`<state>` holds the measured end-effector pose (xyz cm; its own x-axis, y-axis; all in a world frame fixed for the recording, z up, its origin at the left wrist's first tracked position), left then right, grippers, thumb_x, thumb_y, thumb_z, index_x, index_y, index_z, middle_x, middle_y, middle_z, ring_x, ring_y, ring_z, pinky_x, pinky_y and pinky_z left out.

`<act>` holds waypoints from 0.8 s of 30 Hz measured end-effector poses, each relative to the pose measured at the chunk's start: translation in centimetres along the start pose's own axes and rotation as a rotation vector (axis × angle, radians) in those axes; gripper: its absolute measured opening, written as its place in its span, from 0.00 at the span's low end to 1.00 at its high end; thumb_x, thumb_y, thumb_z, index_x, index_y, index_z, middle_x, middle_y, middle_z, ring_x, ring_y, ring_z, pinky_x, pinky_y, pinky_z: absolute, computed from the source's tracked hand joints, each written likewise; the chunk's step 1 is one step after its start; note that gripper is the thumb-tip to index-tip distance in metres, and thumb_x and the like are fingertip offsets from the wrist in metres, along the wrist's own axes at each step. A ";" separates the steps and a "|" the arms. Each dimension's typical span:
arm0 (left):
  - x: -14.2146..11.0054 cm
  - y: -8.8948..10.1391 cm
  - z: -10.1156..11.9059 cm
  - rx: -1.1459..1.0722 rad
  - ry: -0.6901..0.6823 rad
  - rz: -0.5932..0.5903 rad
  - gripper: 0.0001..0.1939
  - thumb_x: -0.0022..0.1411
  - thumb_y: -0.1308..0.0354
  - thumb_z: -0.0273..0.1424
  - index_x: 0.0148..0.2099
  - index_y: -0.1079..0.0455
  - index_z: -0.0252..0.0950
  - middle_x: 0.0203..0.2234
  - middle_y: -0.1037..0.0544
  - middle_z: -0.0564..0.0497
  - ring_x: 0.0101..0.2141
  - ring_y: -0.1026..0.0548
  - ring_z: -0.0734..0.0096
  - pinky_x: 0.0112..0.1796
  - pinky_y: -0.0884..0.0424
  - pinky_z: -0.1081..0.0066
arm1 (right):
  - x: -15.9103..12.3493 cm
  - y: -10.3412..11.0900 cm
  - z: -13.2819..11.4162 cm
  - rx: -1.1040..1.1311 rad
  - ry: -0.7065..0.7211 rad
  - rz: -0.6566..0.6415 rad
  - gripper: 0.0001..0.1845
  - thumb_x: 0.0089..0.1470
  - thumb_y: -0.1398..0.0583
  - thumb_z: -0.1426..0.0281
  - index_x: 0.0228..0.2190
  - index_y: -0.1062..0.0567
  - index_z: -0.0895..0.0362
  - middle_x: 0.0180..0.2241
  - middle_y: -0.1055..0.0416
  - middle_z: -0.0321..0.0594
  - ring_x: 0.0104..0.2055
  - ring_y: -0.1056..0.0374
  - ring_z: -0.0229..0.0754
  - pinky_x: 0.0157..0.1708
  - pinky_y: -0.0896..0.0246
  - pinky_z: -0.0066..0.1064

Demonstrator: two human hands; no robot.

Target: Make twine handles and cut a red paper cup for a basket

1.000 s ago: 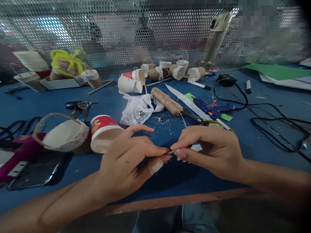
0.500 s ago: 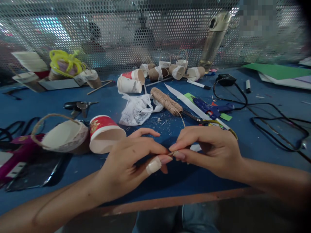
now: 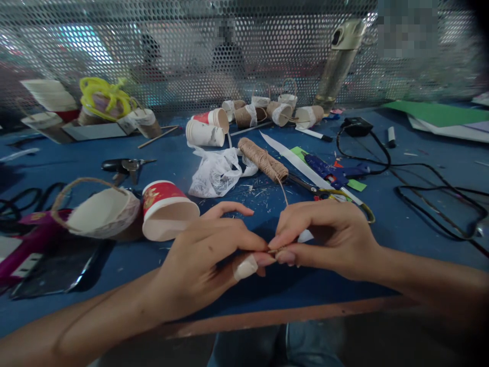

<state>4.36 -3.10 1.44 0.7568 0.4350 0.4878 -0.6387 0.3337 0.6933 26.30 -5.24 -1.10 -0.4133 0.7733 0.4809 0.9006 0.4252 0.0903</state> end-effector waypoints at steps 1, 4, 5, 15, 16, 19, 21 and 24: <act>0.0 0.0 0.0 0.001 -0.002 0.003 0.04 0.71 0.38 0.27 0.41 0.29 0.40 0.27 0.15 0.59 0.26 0.20 0.75 0.58 0.29 0.62 | -0.1 0.0 0.1 0.043 -0.047 -0.003 0.07 0.55 0.29 0.77 0.37 0.15 0.56 0.29 0.20 0.38 0.28 0.27 0.35 0.25 0.33 0.25; 0.0 0.0 -0.2 0.006 -0.010 0.007 0.03 0.71 0.38 0.26 0.42 0.28 0.39 0.28 0.16 0.59 0.26 0.20 0.76 0.59 0.31 0.63 | -0.3 0.1 0.3 0.183 -0.195 0.003 0.08 0.54 0.29 0.78 0.37 0.15 0.57 0.29 0.20 0.37 0.25 0.27 0.33 0.23 0.31 0.21; -0.1 0.0 -0.2 0.010 -0.010 0.008 0.03 0.71 0.38 0.26 0.42 0.28 0.39 0.28 0.15 0.59 0.27 0.20 0.76 0.59 0.31 0.63 | -0.4 0.1 0.3 0.212 -0.225 0.011 0.08 0.54 0.29 0.78 0.37 0.15 0.57 0.29 0.20 0.37 0.25 0.27 0.32 0.24 0.30 0.21; -0.3 0.0 -0.2 0.082 -0.020 0.066 0.05 0.69 0.37 0.25 0.43 0.29 0.40 0.29 0.15 0.57 0.26 0.20 0.74 0.59 0.30 0.58 | -0.1 -0.2 -0.1 0.137 -0.183 0.064 0.07 0.54 0.29 0.77 0.36 0.13 0.55 0.29 0.19 0.39 0.24 0.26 0.32 0.21 0.31 0.20; -0.4 0.0 -0.2 0.096 -0.019 0.069 0.05 0.69 0.37 0.25 0.43 0.29 0.40 0.29 0.15 0.57 0.26 0.20 0.73 0.59 0.30 0.57 | 0.0 -0.2 -0.1 0.122 -0.167 0.066 0.07 0.55 0.29 0.76 0.36 0.13 0.55 0.30 0.18 0.39 0.23 0.26 0.33 0.21 0.31 0.20; -0.5 0.0 -0.2 0.130 -0.019 0.071 0.04 0.70 0.38 0.26 0.43 0.28 0.40 0.29 0.15 0.56 0.25 0.20 0.73 0.58 0.29 0.56 | 0.0 -0.1 -0.1 0.075 -0.127 0.058 0.07 0.55 0.28 0.74 0.37 0.13 0.54 0.30 0.18 0.38 0.24 0.26 0.34 0.22 0.30 0.23; -0.5 0.0 -0.3 0.141 -0.028 0.068 0.03 0.70 0.38 0.27 0.42 0.28 0.40 0.28 0.15 0.56 0.25 0.20 0.73 0.58 0.30 0.56 | 0.0 0.0 -0.2 0.038 -0.121 0.050 0.07 0.55 0.28 0.73 0.38 0.13 0.53 0.29 0.18 0.38 0.25 0.26 0.34 0.23 0.29 0.24; -0.5 -0.1 -0.6 0.146 -0.035 0.063 0.02 0.70 0.38 0.27 0.42 0.28 0.39 0.28 0.15 0.57 0.26 0.20 0.73 0.59 0.30 0.57 | 0.1 0.1 -0.3 -0.010 -0.116 0.058 0.05 0.55 0.28 0.72 0.37 0.13 0.54 0.29 0.18 0.37 0.25 0.25 0.34 0.24 0.30 0.24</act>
Point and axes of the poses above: each hand's wrist, its own x-axis towards the middle knuckle, its own y-axis out of the back of the hand, z = x × y, the point moved 1 cm from there along x, towards the middle knuckle
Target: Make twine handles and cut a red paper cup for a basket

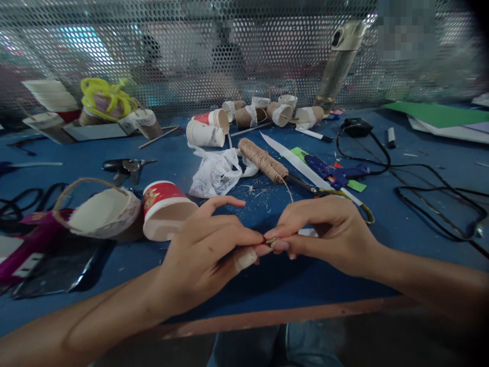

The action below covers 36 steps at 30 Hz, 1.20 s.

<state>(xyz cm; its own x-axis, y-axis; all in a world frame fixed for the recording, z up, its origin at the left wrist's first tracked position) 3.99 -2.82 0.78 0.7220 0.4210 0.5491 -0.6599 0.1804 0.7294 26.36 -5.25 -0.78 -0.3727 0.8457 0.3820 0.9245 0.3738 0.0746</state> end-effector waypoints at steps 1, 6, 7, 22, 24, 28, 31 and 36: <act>0.0 -0.1 -0.1 -0.004 0.002 -0.001 0.02 0.71 0.38 0.27 0.42 0.28 0.39 0.28 0.15 0.57 0.26 0.20 0.74 0.59 0.31 0.57 | 0.0 0.0 -0.1 -0.012 0.003 0.009 0.05 0.56 0.28 0.72 0.36 0.13 0.54 0.28 0.18 0.37 0.25 0.25 0.34 0.24 0.30 0.23; 0.3 -0.2 -0.1 -0.067 0.086 0.000 0.04 0.71 0.38 0.27 0.40 0.26 0.40 0.27 0.16 0.61 0.27 0.19 0.74 0.58 0.30 0.61 | 0.1 0.1 -0.2 -0.031 -0.049 0.020 0.04 0.56 0.29 0.72 0.36 0.14 0.55 0.29 0.18 0.38 0.25 0.25 0.35 0.25 0.29 0.23; 0.4 -0.2 -0.1 -0.095 0.108 0.001 0.05 0.71 0.39 0.27 0.40 0.26 0.40 0.27 0.16 0.61 0.27 0.19 0.74 0.57 0.30 0.62 | 0.1 0.1 -0.2 -0.024 -0.061 0.016 0.04 0.56 0.29 0.72 0.36 0.14 0.55 0.29 0.18 0.38 0.25 0.25 0.34 0.25 0.29 0.23; -0.1 -0.2 -0.2 -0.226 0.212 0.042 0.03 0.69 0.36 0.26 0.41 0.24 0.40 0.26 0.17 0.60 0.27 0.20 0.74 0.59 0.30 0.62 | 0.1 -0.1 0.0 0.015 -0.104 0.037 0.06 0.56 0.30 0.76 0.36 0.14 0.54 0.30 0.18 0.35 0.26 0.25 0.32 0.26 0.27 0.20; -0.2 -0.2 -0.2 -0.216 0.217 0.054 0.03 0.68 0.36 0.27 0.41 0.24 0.40 0.26 0.17 0.61 0.27 0.21 0.73 0.58 0.29 0.61 | 0.1 -0.1 -0.2 0.006 -0.089 0.037 0.06 0.56 0.30 0.77 0.36 0.15 0.55 0.29 0.19 0.35 0.26 0.25 0.33 0.26 0.27 0.20; -0.1 -0.1 0.0 -0.162 0.196 0.072 0.04 0.68 0.36 0.26 0.41 0.25 0.41 0.27 0.17 0.62 0.27 0.20 0.73 0.58 0.29 0.61 | 0.1 -0.1 -0.3 -0.026 -0.061 0.047 0.07 0.56 0.30 0.79 0.36 0.15 0.56 0.29 0.19 0.35 0.28 0.24 0.32 0.27 0.27 0.19; 0.0 0.0 0.1 -0.103 0.174 0.090 0.03 0.68 0.36 0.27 0.41 0.25 0.41 0.27 0.16 0.62 0.29 0.18 0.72 0.57 0.29 0.63 | 0.0 -0.2 -0.3 -0.044 -0.043 0.063 0.08 0.55 0.31 0.80 0.35 0.15 0.56 0.29 0.19 0.35 0.28 0.24 0.33 0.27 0.27 0.19; 0.0 0.0 0.2 -0.069 0.183 0.069 0.04 0.67 0.36 0.25 0.40 0.25 0.39 0.27 0.16 0.62 0.30 0.18 0.74 0.59 0.31 0.67 | -0.2 -0.1 -0.2 -0.037 -0.047 0.072 0.08 0.56 0.31 0.78 0.37 0.15 0.55 0.30 0.19 0.35 0.29 0.24 0.32 0.28 0.27 0.19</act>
Point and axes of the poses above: each hand's wrist, its own x-axis towards the middle knuckle, its own y-axis out of the back of the hand, z = x × y, the point moved 1 cm from there along x, towards the middle knuckle
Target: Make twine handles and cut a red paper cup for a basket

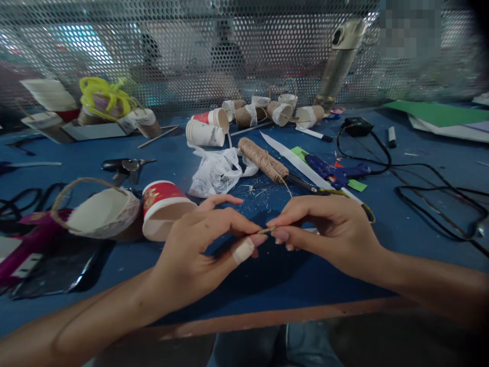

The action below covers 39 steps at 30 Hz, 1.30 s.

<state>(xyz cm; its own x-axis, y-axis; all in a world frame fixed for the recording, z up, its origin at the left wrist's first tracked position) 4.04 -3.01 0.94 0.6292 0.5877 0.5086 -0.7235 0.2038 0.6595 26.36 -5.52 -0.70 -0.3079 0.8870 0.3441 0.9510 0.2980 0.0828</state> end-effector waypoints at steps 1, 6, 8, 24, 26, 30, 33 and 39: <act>0.0 0.0 0.0 -0.005 0.002 -0.002 0.04 0.67 0.36 0.24 0.40 0.25 0.39 0.27 0.16 0.62 0.30 0.18 0.75 0.59 0.31 0.68 | 0.0 0.0 0.0 0.002 -0.002 -0.003 0.07 0.57 0.31 0.78 0.37 0.15 0.55 0.30 0.19 0.35 0.29 0.24 0.32 0.28 0.27 0.19; 0.0 -0.1 -0.1 -0.077 0.021 -0.004 0.04 0.67 0.36 0.23 0.40 0.25 0.38 0.26 0.17 0.63 0.28 0.19 0.77 0.59 0.31 0.69 | -0.1 0.1 0.1 0.023 -0.016 -0.008 0.07 0.58 0.31 0.76 0.38 0.15 0.54 0.30 0.20 0.34 0.29 0.25 0.32 0.29 0.26 0.19; 0.0 -0.1 -0.2 -0.110 0.020 -0.002 0.05 0.66 0.36 0.23 0.40 0.25 0.38 0.26 0.17 0.63 0.26 0.20 0.78 0.59 0.32 0.68 | -0.1 0.0 0.0 0.041 -0.018 -0.015 0.09 0.57 0.31 0.79 0.38 0.15 0.54 0.30 0.20 0.33 0.29 0.26 0.31 0.29 0.27 0.18; -0.8 -0.6 -0.3 -0.350 0.181 -0.030 0.05 0.70 0.36 0.25 0.41 0.26 0.42 0.26 0.18 0.65 0.25 0.20 0.80 0.61 0.32 0.66 | 0.1 0.0 -0.2 -0.010 0.100 -0.010 0.03 0.59 0.32 0.76 0.36 0.17 0.57 0.31 0.22 0.36 0.29 0.27 0.32 0.26 0.30 0.20; -0.9 -0.6 -0.2 -0.364 0.184 -0.014 0.05 0.69 0.36 0.25 0.41 0.26 0.41 0.27 0.17 0.65 0.25 0.20 0.80 0.60 0.32 0.67 | 0.1 0.0 -0.1 -0.047 0.167 -0.009 0.04 0.59 0.32 0.77 0.37 0.17 0.58 0.32 0.21 0.38 0.31 0.26 0.33 0.27 0.31 0.21; -0.9 -0.6 -0.3 -0.350 0.190 0.006 0.06 0.68 0.35 0.24 0.42 0.25 0.42 0.27 0.17 0.65 0.26 0.20 0.80 0.61 0.32 0.65 | 0.0 -0.1 0.1 -0.127 0.304 -0.011 0.07 0.59 0.33 0.79 0.40 0.17 0.60 0.33 0.20 0.41 0.34 0.24 0.37 0.32 0.29 0.27; -0.8 -0.6 -0.3 -0.353 0.191 0.009 0.06 0.68 0.35 0.24 0.42 0.25 0.41 0.27 0.17 0.64 0.25 0.20 0.79 0.61 0.32 0.64 | 0.0 -0.1 0.2 -0.162 0.382 -0.003 0.07 0.58 0.32 0.80 0.40 0.18 0.62 0.32 0.19 0.43 0.35 0.23 0.39 0.35 0.28 0.29; -0.6 -0.6 0.1 -0.446 0.263 -0.042 0.05 0.68 0.34 0.26 0.38 0.26 0.39 0.25 0.16 0.63 0.25 0.21 0.80 0.58 0.31 0.69 | 0.2 -0.1 0.2 -0.214 0.446 0.014 0.05 0.57 0.30 0.79 0.37 0.18 0.64 0.30 0.19 0.45 0.33 0.24 0.38 0.35 0.28 0.29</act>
Point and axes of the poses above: each hand's wrist, its own x-axis towards the middle knuckle, its own y-axis out of the back of the hand, z = x × y, the point moved 1 cm from there along x, towards the middle knuckle
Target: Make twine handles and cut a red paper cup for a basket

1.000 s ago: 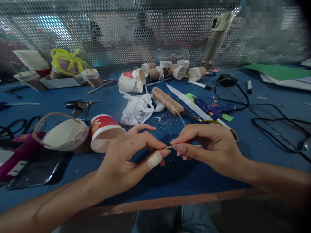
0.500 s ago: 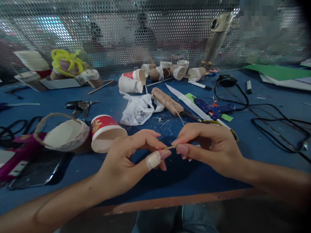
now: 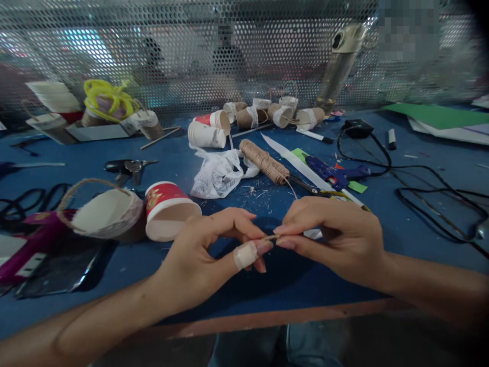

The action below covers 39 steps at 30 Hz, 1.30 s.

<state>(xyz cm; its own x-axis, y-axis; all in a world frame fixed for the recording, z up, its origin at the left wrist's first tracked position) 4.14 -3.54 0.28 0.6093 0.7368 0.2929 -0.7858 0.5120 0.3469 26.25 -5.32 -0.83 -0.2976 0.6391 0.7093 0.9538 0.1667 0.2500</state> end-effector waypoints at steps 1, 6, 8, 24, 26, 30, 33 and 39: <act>0.0 0.0 0.1 -0.014 0.016 -0.005 0.05 0.68 0.34 0.26 0.37 0.26 0.39 0.24 0.16 0.63 0.24 0.21 0.80 0.58 0.31 0.70 | 0.0 0.0 0.0 -0.015 0.008 -0.001 0.05 0.57 0.31 0.79 0.37 0.18 0.64 0.30 0.19 0.44 0.33 0.24 0.38 0.35 0.28 0.28; 0.2 -0.1 0.0 -0.052 0.054 -0.035 0.06 0.68 0.35 0.28 0.36 0.27 0.38 0.23 0.16 0.61 0.24 0.21 0.77 0.58 0.31 0.67 | 0.0 0.0 -0.5 -0.089 0.025 0.009 0.05 0.58 0.32 0.77 0.39 0.18 0.60 0.30 0.19 0.42 0.32 0.24 0.38 0.33 0.28 0.28; 0.3 -0.2 0.0 -0.063 0.060 -0.032 0.07 0.69 0.34 0.29 0.36 0.27 0.38 0.23 0.16 0.60 0.24 0.21 0.77 0.57 0.30 0.67 | 0.0 -0.1 -0.6 -0.110 0.014 0.017 0.07 0.59 0.32 0.77 0.39 0.18 0.57 0.30 0.19 0.41 0.31 0.24 0.39 0.31 0.28 0.30; 0.4 -0.4 0.0 -0.443 0.263 -0.220 0.07 0.72 0.38 0.31 0.39 0.29 0.35 0.27 0.15 0.49 0.26 0.22 0.77 0.31 0.23 0.80 | 0.1 0.2 -0.3 0.109 -0.283 -0.024 0.02 0.58 0.31 0.73 0.35 0.17 0.55 0.31 0.19 0.38 0.31 0.24 0.37 0.27 0.31 0.26; 0.4 -0.3 -0.1 -0.446 0.274 -0.218 0.08 0.72 0.38 0.31 0.39 0.29 0.35 0.26 0.15 0.49 0.26 0.22 0.76 0.31 0.23 0.80 | 0.1 0.2 -0.3 0.102 -0.301 -0.020 0.02 0.58 0.30 0.72 0.36 0.16 0.55 0.32 0.18 0.38 0.31 0.24 0.37 0.27 0.31 0.26; 0.4 -0.2 0.0 -0.443 0.286 -0.210 0.08 0.72 0.37 0.31 0.39 0.29 0.34 0.26 0.16 0.49 0.25 0.22 0.76 0.30 0.24 0.79 | -0.1 0.2 -0.2 0.084 -0.275 -0.027 0.04 0.59 0.31 0.71 0.38 0.15 0.54 0.33 0.18 0.39 0.33 0.24 0.38 0.28 0.31 0.28; 0.3 -0.3 0.1 -0.444 0.280 -0.211 0.08 0.72 0.37 0.31 0.38 0.29 0.34 0.25 0.16 0.49 0.25 0.23 0.76 0.30 0.24 0.80 | -0.1 0.3 -0.3 0.086 -0.270 -0.034 0.04 0.59 0.31 0.72 0.38 0.16 0.54 0.33 0.18 0.39 0.33 0.24 0.38 0.28 0.31 0.28; 0.3 -0.5 0.1 -0.449 0.288 -0.200 0.09 0.71 0.37 0.31 0.37 0.29 0.34 0.25 0.16 0.48 0.24 0.23 0.76 0.30 0.24 0.79 | -0.3 0.3 -0.3 0.087 -0.246 -0.036 0.04 0.58 0.31 0.73 0.37 0.17 0.54 0.31 0.20 0.39 0.31 0.25 0.39 0.27 0.31 0.29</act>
<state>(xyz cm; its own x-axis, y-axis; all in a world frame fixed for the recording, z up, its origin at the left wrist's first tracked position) 4.76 -3.62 0.23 0.7470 0.6646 -0.0165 -0.6642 0.7450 -0.0610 26.59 -5.65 -0.78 -0.3230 0.7928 0.5169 0.9458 0.2503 0.2071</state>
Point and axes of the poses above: each hand's wrist, its own x-axis towards the middle knuckle, its own y-axis out of the back of the hand, z = x × y, the point moved 1 cm from there along x, towards the middle knuckle
